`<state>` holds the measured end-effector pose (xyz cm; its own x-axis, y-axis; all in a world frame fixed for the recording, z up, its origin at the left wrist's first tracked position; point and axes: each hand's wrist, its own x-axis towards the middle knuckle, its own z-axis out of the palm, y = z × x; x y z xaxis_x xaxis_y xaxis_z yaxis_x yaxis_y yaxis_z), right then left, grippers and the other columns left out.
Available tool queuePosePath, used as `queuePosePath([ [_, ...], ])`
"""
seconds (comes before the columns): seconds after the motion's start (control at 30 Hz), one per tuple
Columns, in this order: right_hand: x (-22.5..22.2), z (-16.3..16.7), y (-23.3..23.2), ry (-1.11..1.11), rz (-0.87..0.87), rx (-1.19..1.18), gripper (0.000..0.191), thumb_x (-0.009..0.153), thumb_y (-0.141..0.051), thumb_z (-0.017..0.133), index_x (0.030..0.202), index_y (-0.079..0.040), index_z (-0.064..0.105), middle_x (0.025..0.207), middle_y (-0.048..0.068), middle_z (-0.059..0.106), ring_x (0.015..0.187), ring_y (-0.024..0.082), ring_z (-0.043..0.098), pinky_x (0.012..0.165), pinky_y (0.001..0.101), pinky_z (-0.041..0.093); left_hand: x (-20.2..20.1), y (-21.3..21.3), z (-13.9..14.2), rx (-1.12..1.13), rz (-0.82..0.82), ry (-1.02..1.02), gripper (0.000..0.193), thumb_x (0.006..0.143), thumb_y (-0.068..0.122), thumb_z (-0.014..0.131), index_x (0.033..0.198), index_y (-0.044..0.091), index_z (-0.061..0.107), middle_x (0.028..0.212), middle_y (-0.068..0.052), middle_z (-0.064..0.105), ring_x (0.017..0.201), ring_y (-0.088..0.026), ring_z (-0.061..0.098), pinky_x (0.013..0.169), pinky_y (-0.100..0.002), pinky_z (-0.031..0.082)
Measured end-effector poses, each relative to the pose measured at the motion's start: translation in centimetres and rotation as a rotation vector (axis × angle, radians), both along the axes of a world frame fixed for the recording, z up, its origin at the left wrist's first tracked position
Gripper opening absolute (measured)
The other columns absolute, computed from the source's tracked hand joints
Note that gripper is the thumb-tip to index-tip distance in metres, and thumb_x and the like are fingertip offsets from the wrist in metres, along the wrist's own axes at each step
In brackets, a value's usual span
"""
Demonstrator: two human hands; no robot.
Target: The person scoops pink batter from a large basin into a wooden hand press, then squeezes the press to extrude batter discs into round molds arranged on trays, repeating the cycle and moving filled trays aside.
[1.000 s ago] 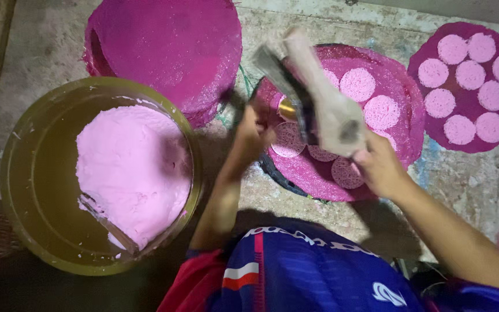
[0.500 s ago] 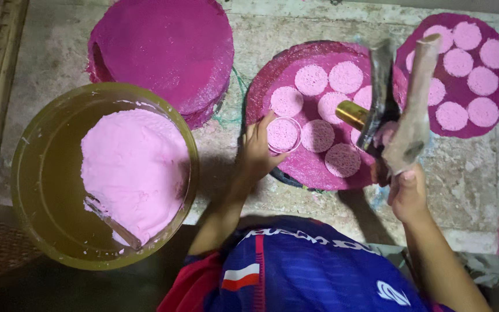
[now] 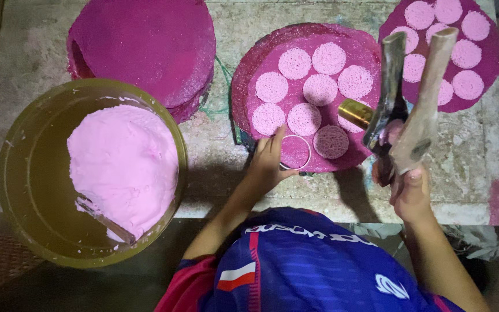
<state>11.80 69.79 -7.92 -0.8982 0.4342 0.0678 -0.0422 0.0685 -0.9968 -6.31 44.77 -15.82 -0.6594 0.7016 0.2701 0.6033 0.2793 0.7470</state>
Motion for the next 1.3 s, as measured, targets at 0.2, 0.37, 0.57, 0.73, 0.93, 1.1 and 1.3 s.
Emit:
queuePosePath([
  [0.2, 0.9, -1.1, 0.8, -0.126, 0.174, 0.072, 0.094, 0.096, -0.085, 0.036, 0.121, 0.003, 0.060, 0.088, 0.008, 0.060, 0.075, 0.015, 0.052, 0.064, 0.0301, 0.039, 0.4, -0.3, -0.8, 0.046, 0.019, 0.009, 0.118, 0.059, 0.026, 0.097, 0.155, -0.003, 0.034, 0.147, -0.022, 0.052, 0.133, -0.040, 0.049, 0.113, -0.044, 0.043],
  [0.37, -1.2, -1.1, 1.6, -0.297, 0.354, 0.125, 0.079, 0.100, -0.071, 0.035, 0.117, 0.001, 0.062, 0.084, 0.007, 0.063, 0.073, 0.015, 0.059, 0.064, 0.0314, 0.049, -1.8, 0.8, 0.9, 0.368, 0.051, -0.344, 0.106, 0.073, 0.044, 0.090, 0.153, 0.002, 0.033, 0.152, -0.022, 0.044, 0.141, -0.036, 0.041, 0.120, -0.048, 0.033],
  [0.57, -6.6, 2.4, 2.1, -0.967, 0.661, -0.052, 0.070, 0.098, -0.061, 0.032, 0.100, 0.000, 0.067, 0.082, 0.011, 0.071, 0.074, 0.019, 0.069, 0.069, 0.0356, 0.058, -5.4, 3.4, 3.8, 1.443, -0.401, -1.524, 0.084, 0.090, 0.077, 0.051, 0.137, 0.008, 0.051, 0.128, -0.011, 0.060, 0.123, -0.027, 0.056, 0.114, -0.045, 0.041],
  [0.73, -10.4, 6.0, 1.0, -1.099, 0.666, 0.317, 0.079, 0.096, -0.068, 0.025, 0.099, -0.004, 0.070, 0.078, 0.012, 0.069, 0.068, 0.022, 0.066, 0.068, 0.0390, 0.057, -5.9, 4.7, 3.3, 1.661, -0.231, -1.457, 0.059, 0.102, 0.072, 0.047, 0.092, 0.014, 0.053, 0.082, 0.001, 0.048, 0.081, -0.016, 0.049, 0.091, -0.035, 0.044],
  [0.93, -12.2, 5.9, -2.2, -0.962, 0.669, 0.704, 0.084, 0.097, -0.069, 0.026, 0.101, -0.001, 0.075, 0.068, 0.016, 0.070, 0.065, 0.028, 0.072, 0.069, 0.0440, 0.055, -7.0, 2.5, 0.3, 1.750, -0.238, -1.375, 0.053, 0.103, 0.068, 0.049, 0.085, 0.018, 0.048, 0.075, 0.006, 0.043, 0.072, -0.011, 0.044, 0.085, -0.031, 0.043],
  [1.1, -12.0, 6.0, -2.8, -0.983, 0.701, 0.702, 0.081, 0.097, -0.067, 0.028, 0.099, -0.002, 0.077, 0.065, 0.017, 0.068, 0.065, 0.031, 0.071, 0.068, 0.0479, 0.055, -5.8, 2.6, -1.6, 1.746, -0.111, -1.412, 0.045, 0.102, 0.061, 0.048, 0.081, 0.020, 0.047, 0.072, 0.008, 0.041, 0.069, -0.010, 0.042, 0.080, -0.031, 0.043],
  [1.3, -11.9, 7.6, -1.7, -0.928, 0.602, 0.935, 0.073, 0.099, -0.065, 0.036, 0.104, -0.004, 0.077, 0.080, 0.024, 0.073, 0.082, 0.041, 0.072, 0.081, 0.0522, 0.053, -6.3, 5.8, -2.0, 1.768, -0.062, -1.456, 0.046, 0.102, 0.057, 0.042, 0.074, 0.021, 0.045, 0.064, 0.008, 0.038, 0.061, -0.010, 0.039, 0.073, -0.032, 0.042],
])
